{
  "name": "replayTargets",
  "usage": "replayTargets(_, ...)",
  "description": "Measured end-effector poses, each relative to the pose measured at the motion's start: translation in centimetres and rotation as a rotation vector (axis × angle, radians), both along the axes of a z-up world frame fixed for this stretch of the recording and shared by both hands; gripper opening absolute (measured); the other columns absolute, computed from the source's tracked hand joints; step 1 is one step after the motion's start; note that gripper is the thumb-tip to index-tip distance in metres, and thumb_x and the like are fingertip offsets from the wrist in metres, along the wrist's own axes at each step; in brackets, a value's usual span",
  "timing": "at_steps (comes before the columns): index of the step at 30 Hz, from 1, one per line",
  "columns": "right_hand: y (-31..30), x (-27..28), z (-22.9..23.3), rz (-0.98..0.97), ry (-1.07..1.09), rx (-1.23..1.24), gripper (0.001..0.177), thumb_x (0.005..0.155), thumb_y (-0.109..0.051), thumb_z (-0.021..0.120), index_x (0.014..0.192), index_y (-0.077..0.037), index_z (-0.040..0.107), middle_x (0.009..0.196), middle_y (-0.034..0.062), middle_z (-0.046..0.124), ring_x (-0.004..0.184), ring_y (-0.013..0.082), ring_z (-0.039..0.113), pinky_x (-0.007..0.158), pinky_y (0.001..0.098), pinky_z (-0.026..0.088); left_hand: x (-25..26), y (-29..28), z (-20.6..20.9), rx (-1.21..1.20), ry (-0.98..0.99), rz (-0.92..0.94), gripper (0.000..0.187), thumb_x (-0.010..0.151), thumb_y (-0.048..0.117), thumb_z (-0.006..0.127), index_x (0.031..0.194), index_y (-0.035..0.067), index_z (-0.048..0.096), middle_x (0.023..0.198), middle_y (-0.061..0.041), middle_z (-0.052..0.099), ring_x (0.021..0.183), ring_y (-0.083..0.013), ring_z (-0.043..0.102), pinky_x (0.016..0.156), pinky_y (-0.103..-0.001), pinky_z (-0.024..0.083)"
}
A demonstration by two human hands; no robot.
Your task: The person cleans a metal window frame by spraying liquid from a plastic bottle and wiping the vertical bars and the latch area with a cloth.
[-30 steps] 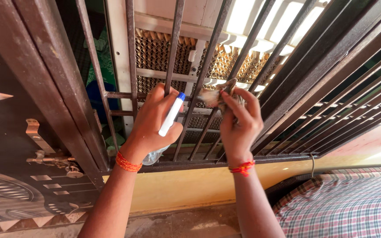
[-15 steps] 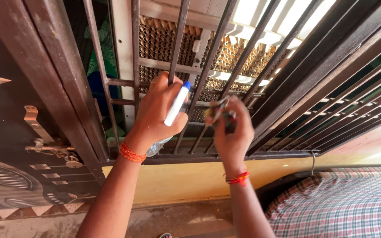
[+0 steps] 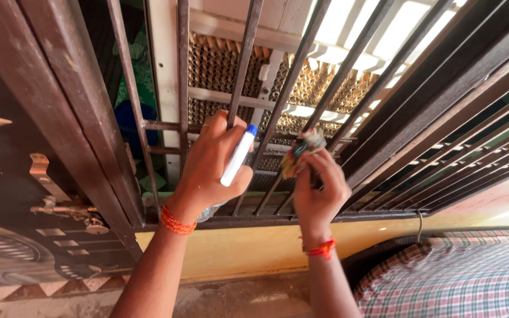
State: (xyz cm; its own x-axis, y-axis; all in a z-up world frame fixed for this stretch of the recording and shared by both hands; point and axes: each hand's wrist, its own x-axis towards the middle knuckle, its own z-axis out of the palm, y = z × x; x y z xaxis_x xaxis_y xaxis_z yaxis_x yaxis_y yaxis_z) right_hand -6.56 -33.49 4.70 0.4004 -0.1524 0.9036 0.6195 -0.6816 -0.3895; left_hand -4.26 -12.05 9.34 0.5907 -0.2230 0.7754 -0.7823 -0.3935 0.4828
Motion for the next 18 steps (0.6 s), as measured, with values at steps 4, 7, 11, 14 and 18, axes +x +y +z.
replayTargets(4, 1.1, -0.9, -2.8, -0.128, 0.022, -0.168, 0.025, 0.080, 0.007, 0.072, 0.103, -0.003, 0.072, 0.113, 0.0153, 0.067, 0.105, 0.0245, 0.069, 0.088, 0.0321, 0.056, 0.0, -0.1, -0.3, -0.004, 0.011, 0.017, 0.025, 0.070, 0.008, 0.064, 0.094, 0.005, 0.060, 0.111, -0.012, 0.054, 0.106, -0.0357, 0.057, 0.088, -0.043, 0.050)
replayTargets(7, 0.3, -1.3, -3.0, 0.090, 0.294, 0.132, 0.023, 0.083, 0.011, 0.069, 0.102, 0.000, 0.073, 0.110, 0.0103, 0.069, 0.081, 0.0140, 0.066, 0.065, 0.0235, 0.051, 0.0, 0.0, -0.3, -0.009, 0.004, 0.011, 0.025, 0.071, 0.008, 0.064, 0.096, 0.005, 0.060, 0.111, -0.013, 0.053, 0.106, -0.0358, 0.057, 0.088, -0.043, 0.050)
replayTargets(11, -1.1, -0.9, -0.2, 0.409, 0.159, 0.295, 0.021, 0.095, 0.008, 0.068, 0.114, 0.001, 0.061, 0.118, 0.0054, 0.063, 0.099, 0.0114, 0.071, 0.082, 0.0227, 0.060, -0.1, 0.0, -0.4, -0.009, -0.010, -0.005, 0.025, 0.070, 0.007, 0.063, 0.095, 0.006, 0.061, 0.112, -0.013, 0.053, 0.108, -0.0361, 0.056, 0.090, -0.043, 0.050)
replayTargets(14, -1.7, 0.4, 1.5, 0.457, 0.121, 0.319, 0.019, 0.096, 0.009, 0.069, 0.113, 0.003, 0.062, 0.126, 0.0075, 0.060, 0.104, 0.0147, 0.071, 0.086, 0.0258, 0.061, 0.1, -0.1, 0.0, 0.001, 0.002, -0.001, 0.024, 0.070, 0.007, 0.063, 0.094, 0.006, 0.061, 0.111, -0.013, 0.054, 0.108, -0.0358, 0.056, 0.090, -0.043, 0.050)
replayTargets(18, -1.8, 1.9, 0.1, 0.246, 0.127, 0.281, 0.023, 0.097, 0.008, 0.066, 0.119, 0.003, 0.060, 0.119, 0.0093, 0.067, 0.111, 0.0170, 0.072, 0.093, 0.0278, 0.060, -0.2, 0.1, 0.3, 0.003, 0.048, -0.010, 0.024, 0.068, 0.007, 0.063, 0.092, 0.007, 0.060, 0.112, -0.012, 0.054, 0.108, -0.0354, 0.056, 0.087, -0.043, 0.050)
